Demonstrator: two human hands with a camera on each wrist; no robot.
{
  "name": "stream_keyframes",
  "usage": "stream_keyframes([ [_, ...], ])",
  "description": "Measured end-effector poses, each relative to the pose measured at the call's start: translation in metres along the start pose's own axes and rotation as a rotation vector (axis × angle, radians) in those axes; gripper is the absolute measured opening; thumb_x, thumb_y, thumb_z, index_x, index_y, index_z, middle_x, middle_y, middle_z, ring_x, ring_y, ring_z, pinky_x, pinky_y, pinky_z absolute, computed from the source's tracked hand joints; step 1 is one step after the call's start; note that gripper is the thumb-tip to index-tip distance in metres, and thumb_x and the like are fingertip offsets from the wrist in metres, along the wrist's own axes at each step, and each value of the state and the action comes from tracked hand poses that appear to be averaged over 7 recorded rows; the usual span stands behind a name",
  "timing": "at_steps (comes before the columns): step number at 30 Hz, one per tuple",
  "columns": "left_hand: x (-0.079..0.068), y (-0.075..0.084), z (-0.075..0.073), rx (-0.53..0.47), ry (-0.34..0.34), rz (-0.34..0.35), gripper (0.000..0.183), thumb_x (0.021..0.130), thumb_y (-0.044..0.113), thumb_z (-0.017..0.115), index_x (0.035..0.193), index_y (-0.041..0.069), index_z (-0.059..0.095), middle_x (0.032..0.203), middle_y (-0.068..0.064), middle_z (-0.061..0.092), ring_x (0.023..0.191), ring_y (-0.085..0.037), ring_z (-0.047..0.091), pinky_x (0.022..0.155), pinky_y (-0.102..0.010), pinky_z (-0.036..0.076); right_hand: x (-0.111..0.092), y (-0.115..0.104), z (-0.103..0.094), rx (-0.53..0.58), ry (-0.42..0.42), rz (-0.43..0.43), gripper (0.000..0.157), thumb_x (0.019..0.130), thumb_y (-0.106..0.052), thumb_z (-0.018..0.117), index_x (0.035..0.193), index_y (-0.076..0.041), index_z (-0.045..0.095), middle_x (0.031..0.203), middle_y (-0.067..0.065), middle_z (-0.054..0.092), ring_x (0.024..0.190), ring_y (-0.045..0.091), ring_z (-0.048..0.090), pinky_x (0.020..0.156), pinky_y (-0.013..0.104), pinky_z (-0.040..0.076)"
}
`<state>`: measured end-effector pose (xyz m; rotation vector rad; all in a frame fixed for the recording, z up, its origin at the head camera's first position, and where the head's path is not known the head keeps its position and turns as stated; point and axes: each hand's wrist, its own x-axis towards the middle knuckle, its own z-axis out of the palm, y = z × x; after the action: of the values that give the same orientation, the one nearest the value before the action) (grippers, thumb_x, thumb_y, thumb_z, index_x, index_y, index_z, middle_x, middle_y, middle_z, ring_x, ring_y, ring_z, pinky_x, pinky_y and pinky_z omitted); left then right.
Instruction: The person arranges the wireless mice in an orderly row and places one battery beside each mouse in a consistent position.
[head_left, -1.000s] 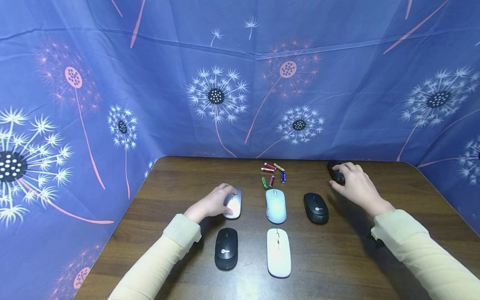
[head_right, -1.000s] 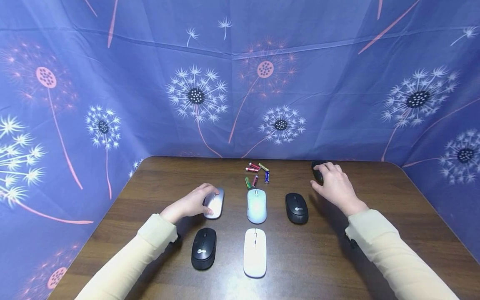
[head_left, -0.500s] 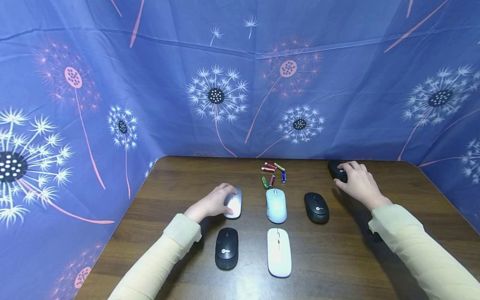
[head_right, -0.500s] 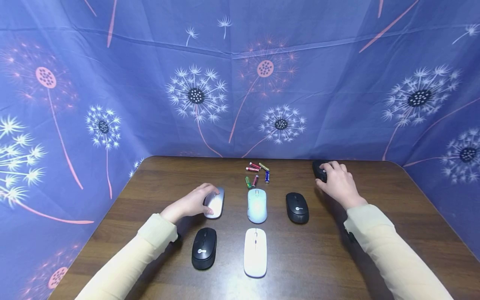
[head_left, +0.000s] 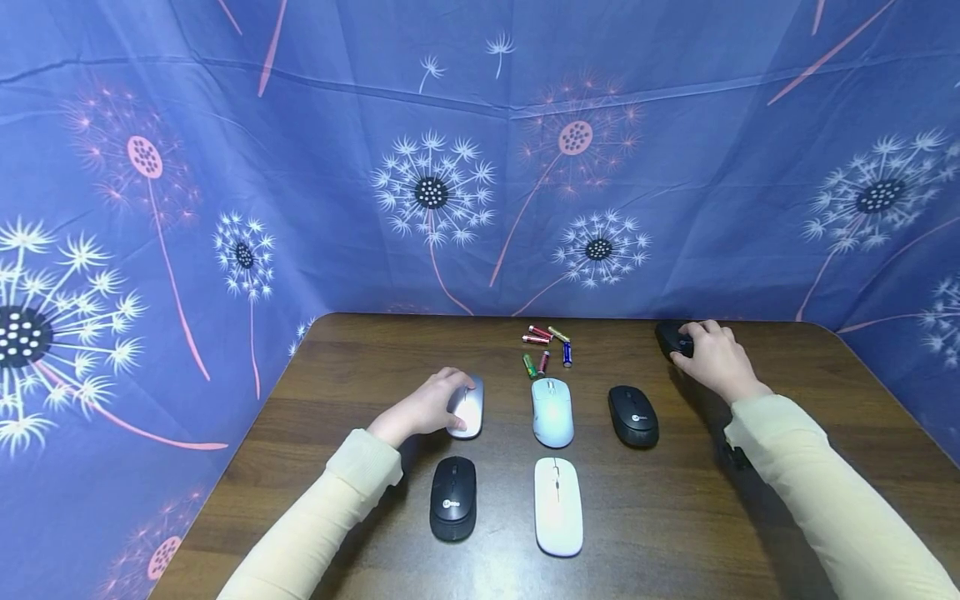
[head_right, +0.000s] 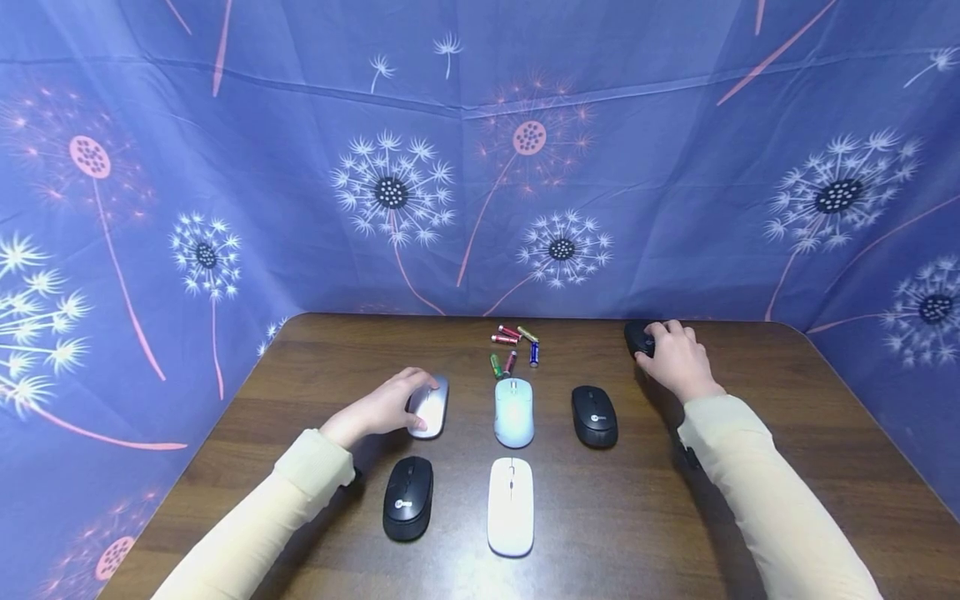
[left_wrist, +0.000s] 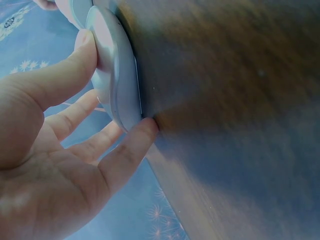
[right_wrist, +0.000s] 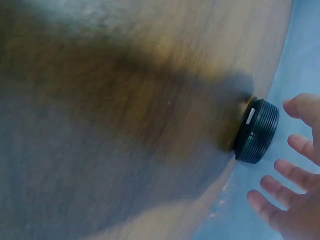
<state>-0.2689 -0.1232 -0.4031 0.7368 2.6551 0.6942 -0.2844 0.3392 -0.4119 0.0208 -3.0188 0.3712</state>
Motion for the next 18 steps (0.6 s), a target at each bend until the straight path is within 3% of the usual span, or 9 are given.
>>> stream_keyframes([
  [8, 0.000, -0.001, 0.000, 0.002, 0.000, -0.001, 0.058, 0.074, 0.013, 0.080, 0.125, 0.011, 0.054, 0.137, -0.013, 0.044, 0.125, -0.032, 0.042, 0.100, -0.047, 0.039, 0.010, 0.002, 0.002, 0.025, -0.053, 0.051, 0.055, 0.087, -0.029, 0.063, 0.126, 0.007, 0.046, 0.123, 0.037, 0.038, 0.108, 0.057, 0.037, 0.082, 0.066, 0.037],
  [18, 0.001, -0.002, 0.000, 0.002, -0.003, 0.003, 0.058, 0.074, 0.014, 0.080, 0.125, 0.011, 0.054, 0.136, -0.013, 0.045, 0.125, -0.032, 0.042, 0.100, -0.047, 0.039, 0.015, 0.007, 0.010, 0.043, -0.061, 0.096, 0.059, 0.089, -0.035, 0.061, 0.127, 0.007, 0.043, 0.120, 0.040, 0.040, 0.103, 0.058, 0.045, 0.082, 0.063, 0.041],
])
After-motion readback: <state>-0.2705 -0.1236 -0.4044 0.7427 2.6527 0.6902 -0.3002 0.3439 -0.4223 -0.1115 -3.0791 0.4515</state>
